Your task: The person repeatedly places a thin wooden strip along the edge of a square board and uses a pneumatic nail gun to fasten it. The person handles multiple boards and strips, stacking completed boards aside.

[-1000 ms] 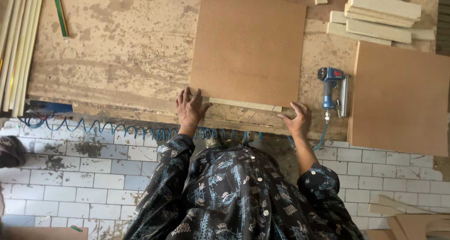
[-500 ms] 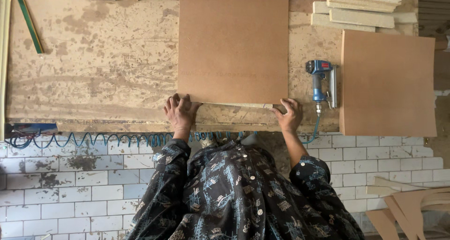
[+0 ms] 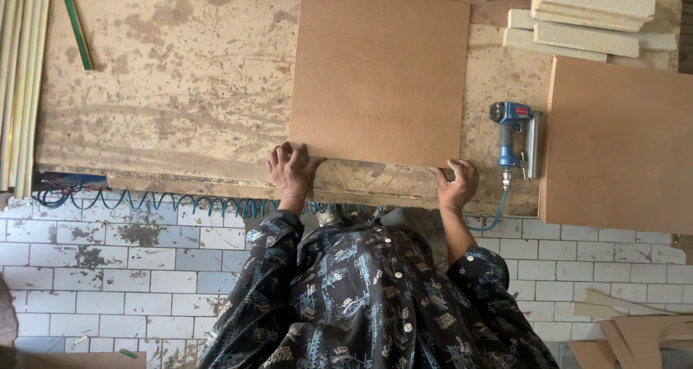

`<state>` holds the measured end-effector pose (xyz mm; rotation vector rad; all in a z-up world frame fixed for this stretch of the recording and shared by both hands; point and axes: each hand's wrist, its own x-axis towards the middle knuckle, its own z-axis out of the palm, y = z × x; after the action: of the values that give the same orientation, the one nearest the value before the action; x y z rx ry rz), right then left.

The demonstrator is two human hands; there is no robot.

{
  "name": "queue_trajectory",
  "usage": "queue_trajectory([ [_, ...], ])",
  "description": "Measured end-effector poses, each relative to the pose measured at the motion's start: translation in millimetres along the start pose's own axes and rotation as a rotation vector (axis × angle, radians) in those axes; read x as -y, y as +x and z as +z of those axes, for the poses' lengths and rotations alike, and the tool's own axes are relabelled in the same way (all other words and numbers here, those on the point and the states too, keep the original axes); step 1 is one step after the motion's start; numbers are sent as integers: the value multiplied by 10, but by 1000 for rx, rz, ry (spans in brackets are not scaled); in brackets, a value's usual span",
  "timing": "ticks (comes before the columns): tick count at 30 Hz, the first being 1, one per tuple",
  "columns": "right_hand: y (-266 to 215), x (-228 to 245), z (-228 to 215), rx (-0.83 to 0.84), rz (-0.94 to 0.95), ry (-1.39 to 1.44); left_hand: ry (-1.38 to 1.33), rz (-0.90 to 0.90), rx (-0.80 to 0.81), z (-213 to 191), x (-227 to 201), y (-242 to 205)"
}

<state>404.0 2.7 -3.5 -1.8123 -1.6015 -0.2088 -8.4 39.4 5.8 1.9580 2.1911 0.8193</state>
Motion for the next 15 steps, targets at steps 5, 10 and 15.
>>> queue_trajectory([
  [5, 16, 20, 16, -9, 24, -35, 21, 9, 18, 12, -4, 5],
  [10, -8, -20, 29, 23, 69, -22, 37, 16, 36, 22, 22, -8],
  [15, 37, 2, 15, -7, 29, -35, 12, 46, -23, 6, 3, -5],
])
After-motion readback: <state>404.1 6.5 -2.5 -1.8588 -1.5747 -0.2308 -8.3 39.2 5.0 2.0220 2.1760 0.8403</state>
